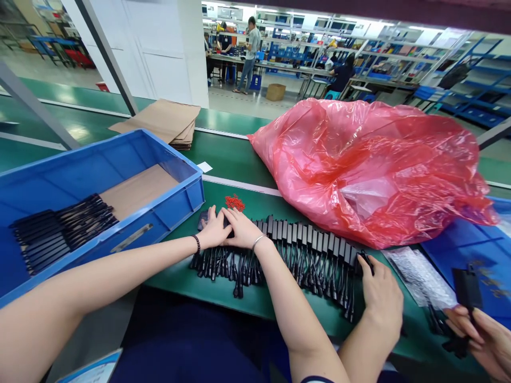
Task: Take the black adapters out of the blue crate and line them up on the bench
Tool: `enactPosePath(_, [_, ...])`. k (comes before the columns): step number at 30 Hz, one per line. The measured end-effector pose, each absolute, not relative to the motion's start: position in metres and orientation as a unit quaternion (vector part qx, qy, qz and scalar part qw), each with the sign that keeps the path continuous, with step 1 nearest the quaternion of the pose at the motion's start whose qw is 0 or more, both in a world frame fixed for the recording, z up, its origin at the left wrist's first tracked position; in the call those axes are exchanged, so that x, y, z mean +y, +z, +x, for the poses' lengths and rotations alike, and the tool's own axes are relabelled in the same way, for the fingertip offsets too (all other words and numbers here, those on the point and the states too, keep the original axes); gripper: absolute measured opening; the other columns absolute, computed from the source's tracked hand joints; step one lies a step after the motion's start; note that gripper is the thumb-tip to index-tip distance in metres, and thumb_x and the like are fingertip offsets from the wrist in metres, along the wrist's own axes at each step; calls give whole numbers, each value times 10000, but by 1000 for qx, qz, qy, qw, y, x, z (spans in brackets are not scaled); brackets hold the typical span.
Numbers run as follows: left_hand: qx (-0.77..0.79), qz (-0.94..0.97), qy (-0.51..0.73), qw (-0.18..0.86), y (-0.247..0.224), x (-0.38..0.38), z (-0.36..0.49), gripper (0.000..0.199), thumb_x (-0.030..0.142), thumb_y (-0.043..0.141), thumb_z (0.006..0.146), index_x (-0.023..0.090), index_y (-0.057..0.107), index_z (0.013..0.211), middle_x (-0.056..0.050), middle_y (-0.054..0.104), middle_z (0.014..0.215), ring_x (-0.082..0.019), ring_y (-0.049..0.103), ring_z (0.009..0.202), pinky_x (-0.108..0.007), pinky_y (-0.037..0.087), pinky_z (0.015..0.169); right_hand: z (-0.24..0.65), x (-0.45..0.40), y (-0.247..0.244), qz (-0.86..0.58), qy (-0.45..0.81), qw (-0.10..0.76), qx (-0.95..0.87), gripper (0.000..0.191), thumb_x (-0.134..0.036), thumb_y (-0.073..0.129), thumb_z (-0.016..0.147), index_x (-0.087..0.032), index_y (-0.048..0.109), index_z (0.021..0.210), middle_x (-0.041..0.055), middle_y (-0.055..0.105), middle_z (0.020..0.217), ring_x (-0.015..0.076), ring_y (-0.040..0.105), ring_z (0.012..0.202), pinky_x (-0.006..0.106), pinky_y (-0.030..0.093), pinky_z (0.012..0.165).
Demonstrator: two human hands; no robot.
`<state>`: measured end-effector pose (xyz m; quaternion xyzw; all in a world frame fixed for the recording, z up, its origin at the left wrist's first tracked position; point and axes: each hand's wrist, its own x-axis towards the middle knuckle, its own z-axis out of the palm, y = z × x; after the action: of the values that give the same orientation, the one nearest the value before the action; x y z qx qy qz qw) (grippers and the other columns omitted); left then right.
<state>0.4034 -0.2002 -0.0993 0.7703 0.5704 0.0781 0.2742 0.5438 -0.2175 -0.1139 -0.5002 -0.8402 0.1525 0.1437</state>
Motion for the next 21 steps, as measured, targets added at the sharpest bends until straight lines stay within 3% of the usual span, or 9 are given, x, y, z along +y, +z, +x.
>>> enactPosePath(3, [582,752,89,298,-89,-189,400,658,301,427,789,104,206,1376,-211,53,1456,-305,286,1297,-396,286,1041,537,-217,-119,-517,125,123,-838,984,-614,580,685,-82,192,1416,176,247,1436,307,128,1351,484,161,1087])
enactPosePath(6, [568,776,64,267,-82,-174,388,562,224,403,774,101,328,1317,-190,307,1364,-239,422,1206,-285,371,968,535,-216,-121,-522,113,97,-840,979,-651,564,676,-89,232,1405,174,241,1439,299,113,1356,483,153,1088])
enactPosePath(10, [539,810,19,233,-79,-166,363,441,214,515,691,119,522,1122,-159,509,1147,-279,476,1112,-336,391,931,536,-215,-121,-527,111,73,-839,987,-670,558,667,-114,224,1410,181,224,1443,298,104,1358,492,156,1081])
enactPosePath(13, [530,826,8,194,-82,-172,349,376,235,540,680,113,549,1036,-165,522,1086,-314,467,1087,-399,376,931,532,-215,-118,-533,106,62,-837,1008,-699,544,653,-127,216,1415,184,197,1451,321,77,1357,508,142,1077])
enactPosePath(21, [523,843,51,116,-101,-180,342,384,164,544,683,78,529,1056,-181,511,1083,-299,479,1055,-371,372,921,503,-206,-111,-500,80,73,-859,952,-685,515,692,-132,229,1413,151,195,1461,314,55,1360,507,134,1083])
